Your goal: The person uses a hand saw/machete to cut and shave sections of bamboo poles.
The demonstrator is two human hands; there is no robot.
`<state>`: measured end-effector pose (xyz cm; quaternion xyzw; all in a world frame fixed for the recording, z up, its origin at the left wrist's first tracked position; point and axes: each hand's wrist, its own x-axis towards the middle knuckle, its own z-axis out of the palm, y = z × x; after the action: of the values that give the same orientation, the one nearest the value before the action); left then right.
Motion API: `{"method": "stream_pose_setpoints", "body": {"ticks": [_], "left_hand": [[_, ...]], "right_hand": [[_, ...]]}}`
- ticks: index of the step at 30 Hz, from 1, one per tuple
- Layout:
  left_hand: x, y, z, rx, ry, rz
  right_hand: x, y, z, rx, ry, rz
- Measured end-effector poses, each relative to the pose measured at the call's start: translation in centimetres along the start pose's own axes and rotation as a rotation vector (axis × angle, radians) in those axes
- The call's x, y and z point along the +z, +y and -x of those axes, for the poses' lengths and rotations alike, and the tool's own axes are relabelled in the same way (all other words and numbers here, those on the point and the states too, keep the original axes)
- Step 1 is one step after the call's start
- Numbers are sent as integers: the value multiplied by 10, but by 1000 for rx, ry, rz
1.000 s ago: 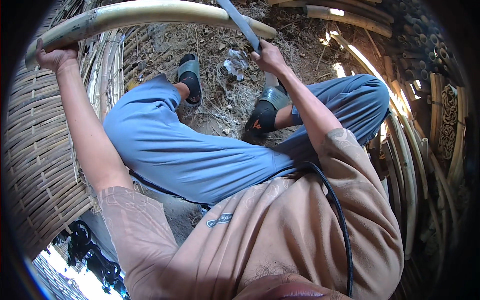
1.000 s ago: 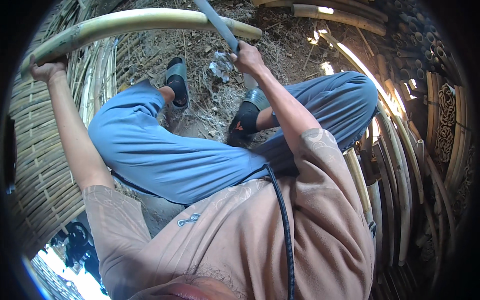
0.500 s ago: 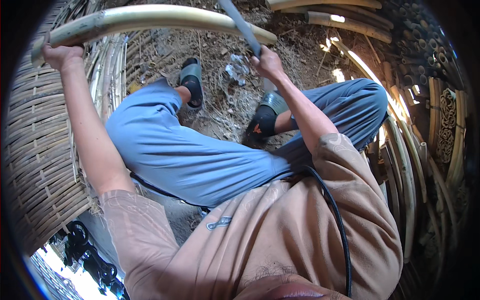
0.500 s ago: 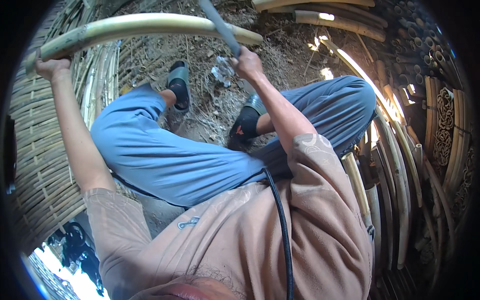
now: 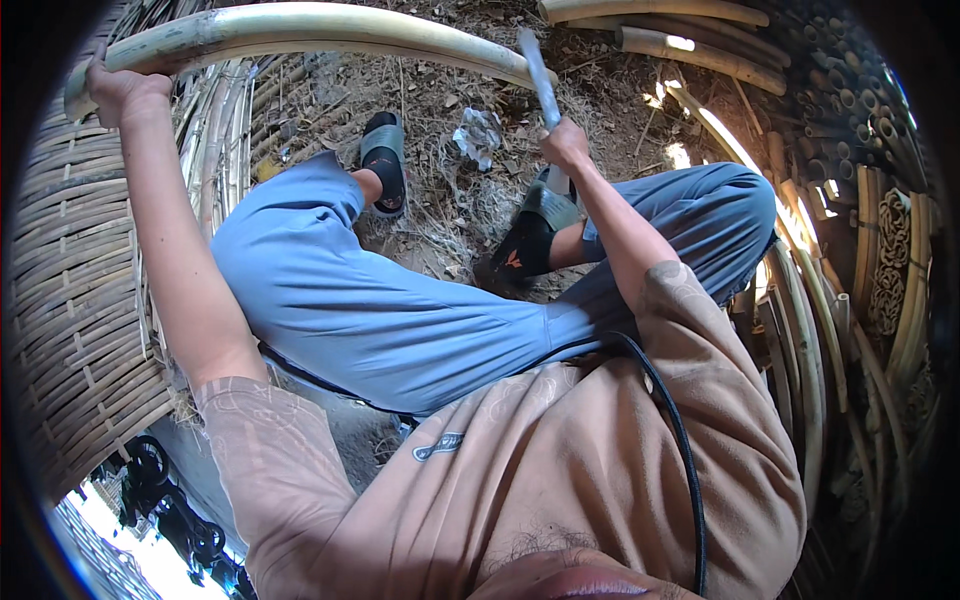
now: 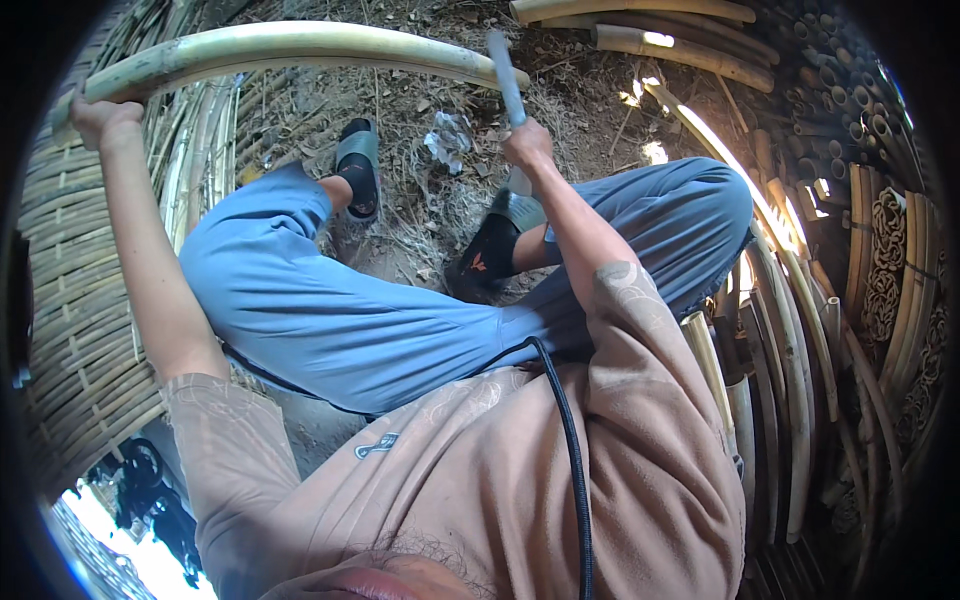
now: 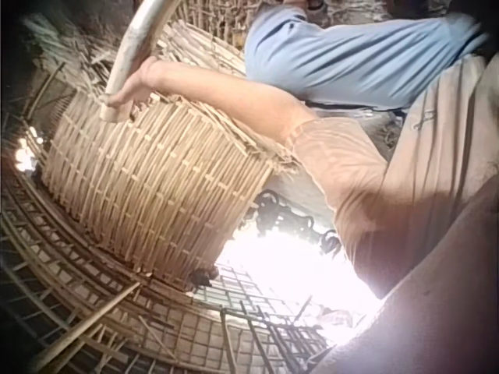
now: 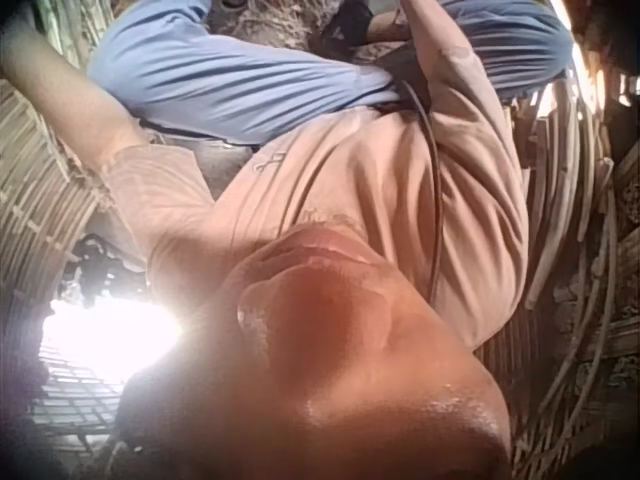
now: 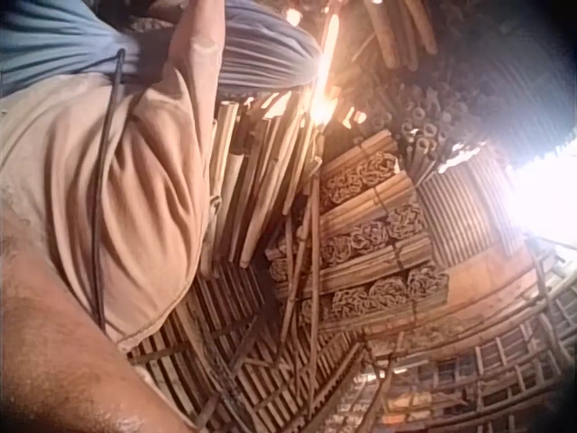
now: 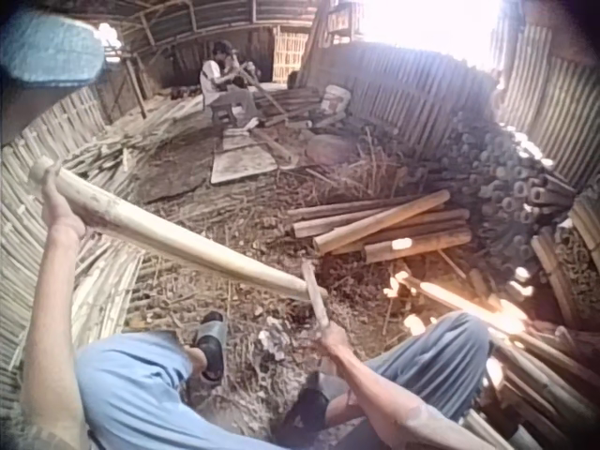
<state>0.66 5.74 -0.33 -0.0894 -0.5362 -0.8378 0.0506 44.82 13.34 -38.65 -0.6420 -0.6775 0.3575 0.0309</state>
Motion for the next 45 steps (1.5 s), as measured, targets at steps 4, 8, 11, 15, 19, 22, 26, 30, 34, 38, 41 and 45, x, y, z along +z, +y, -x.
{"method": "stream_pose_setpoints", "body": {"ticks": [4, 8, 11, 15, 19, 22, 26, 30, 34, 38, 41, 45], "left_hand": [[4, -1, -11, 43, 27, -11], [-3, 7, -6, 86, 62, -93], [-1, 0, 4, -12, 59, -39], [-9, 0, -34, 27, 144, -1], [-6, 0, -7, -10, 79, 18], [-8, -6, -1, -78, 132, -16], [-9, -6, 4, -128, 104, 24], [-22, -6, -49, -91, 153, -51], [-8, -13, 5, -174, 187, -104], [-10, -9, -9, -137, 185, -70], [-15, -8, -22, -123, 196, -81], [-12, -17, -30, -154, 128, -6]], "right_hand": [[19, -16, 8, -155, 131, -54], [5, -12, 6, -106, 10, -37], [-3, 11, -6, -62, 6, 9], [10, -52, 30, -211, 20, -118], [2, -54, 26, -351, 67, -74], [8, 1, -10, -56, 20, -9], [16, -12, 0, -65, -4, -72], [11, -69, 34, -250, 33, -108], [3, -8, -3, -28, 18, 0], [22, -25, 9, 18, 38, -73], [22, -48, 28, -173, 69, -107], [10, -12, 1, -169, 90, -40]]}}
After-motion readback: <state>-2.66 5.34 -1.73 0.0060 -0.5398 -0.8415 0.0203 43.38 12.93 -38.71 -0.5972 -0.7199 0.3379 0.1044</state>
